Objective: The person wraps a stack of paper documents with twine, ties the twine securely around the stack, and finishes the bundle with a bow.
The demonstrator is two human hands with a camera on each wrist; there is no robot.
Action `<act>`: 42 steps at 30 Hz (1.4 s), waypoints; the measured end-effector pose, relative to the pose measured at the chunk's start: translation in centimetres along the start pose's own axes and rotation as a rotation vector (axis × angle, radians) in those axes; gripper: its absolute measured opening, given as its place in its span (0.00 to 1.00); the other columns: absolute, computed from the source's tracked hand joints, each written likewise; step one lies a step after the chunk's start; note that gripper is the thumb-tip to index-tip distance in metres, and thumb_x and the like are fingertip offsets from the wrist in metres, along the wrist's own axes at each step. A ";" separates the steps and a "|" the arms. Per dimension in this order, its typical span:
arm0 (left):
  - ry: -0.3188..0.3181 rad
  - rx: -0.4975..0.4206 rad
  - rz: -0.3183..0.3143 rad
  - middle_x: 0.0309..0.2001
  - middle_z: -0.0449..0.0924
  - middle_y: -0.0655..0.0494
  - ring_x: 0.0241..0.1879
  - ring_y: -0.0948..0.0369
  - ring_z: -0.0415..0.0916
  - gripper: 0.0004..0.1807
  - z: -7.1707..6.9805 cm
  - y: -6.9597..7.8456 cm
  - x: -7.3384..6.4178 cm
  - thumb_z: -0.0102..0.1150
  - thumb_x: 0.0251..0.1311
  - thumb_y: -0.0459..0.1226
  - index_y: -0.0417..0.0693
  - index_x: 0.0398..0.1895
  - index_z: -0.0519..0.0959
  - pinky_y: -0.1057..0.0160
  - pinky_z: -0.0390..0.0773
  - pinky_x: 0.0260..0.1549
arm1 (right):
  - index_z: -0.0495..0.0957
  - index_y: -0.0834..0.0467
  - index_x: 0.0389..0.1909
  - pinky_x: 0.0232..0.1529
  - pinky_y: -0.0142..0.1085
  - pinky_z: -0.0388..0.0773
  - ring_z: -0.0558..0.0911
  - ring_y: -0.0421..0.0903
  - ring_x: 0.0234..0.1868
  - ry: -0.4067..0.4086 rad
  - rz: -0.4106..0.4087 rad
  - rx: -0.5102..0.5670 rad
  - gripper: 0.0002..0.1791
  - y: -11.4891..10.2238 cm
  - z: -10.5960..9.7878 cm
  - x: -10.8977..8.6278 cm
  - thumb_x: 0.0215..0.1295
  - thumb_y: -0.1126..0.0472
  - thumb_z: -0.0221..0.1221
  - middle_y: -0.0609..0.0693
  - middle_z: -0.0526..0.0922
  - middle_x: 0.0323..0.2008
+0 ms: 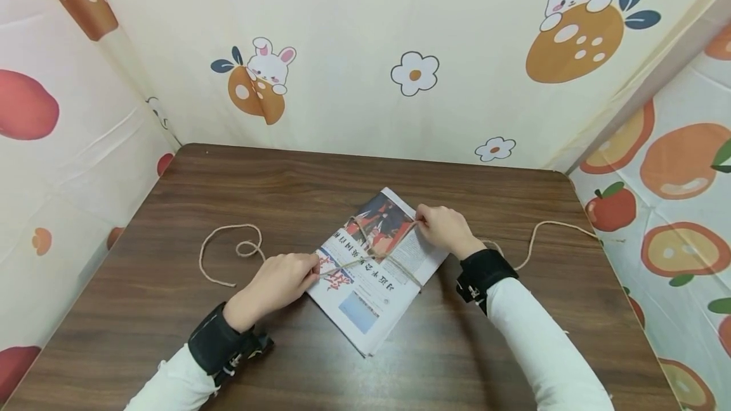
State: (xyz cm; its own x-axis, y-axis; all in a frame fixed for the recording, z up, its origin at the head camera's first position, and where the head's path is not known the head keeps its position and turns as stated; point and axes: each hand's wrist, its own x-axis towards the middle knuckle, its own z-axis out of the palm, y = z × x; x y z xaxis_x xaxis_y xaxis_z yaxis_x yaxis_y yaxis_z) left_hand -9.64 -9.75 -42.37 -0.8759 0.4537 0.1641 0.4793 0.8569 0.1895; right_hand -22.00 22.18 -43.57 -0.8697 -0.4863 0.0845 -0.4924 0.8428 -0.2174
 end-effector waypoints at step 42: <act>-0.007 0.027 -0.036 0.27 0.68 0.57 0.21 0.63 0.66 0.09 1.2 -5.0 2.3 0.62 0.54 0.37 0.51 0.21 0.73 0.65 0.65 0.16 | 0.74 0.50 0.28 0.19 0.28 0.62 0.64 0.32 0.15 0.042 0.030 0.152 0.03 -0.6 0.6 -7.6 0.58 0.61 0.58 0.37 0.73 0.18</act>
State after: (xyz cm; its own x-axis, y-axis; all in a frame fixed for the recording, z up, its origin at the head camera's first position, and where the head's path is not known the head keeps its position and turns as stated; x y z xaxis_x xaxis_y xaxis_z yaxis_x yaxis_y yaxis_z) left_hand -14.14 -12.72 -44.13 -0.8929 0.4240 0.1512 0.4460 0.8788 0.1694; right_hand -15.05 25.18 -44.67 -0.8863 -0.4484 0.1159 -0.4579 0.8106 -0.3651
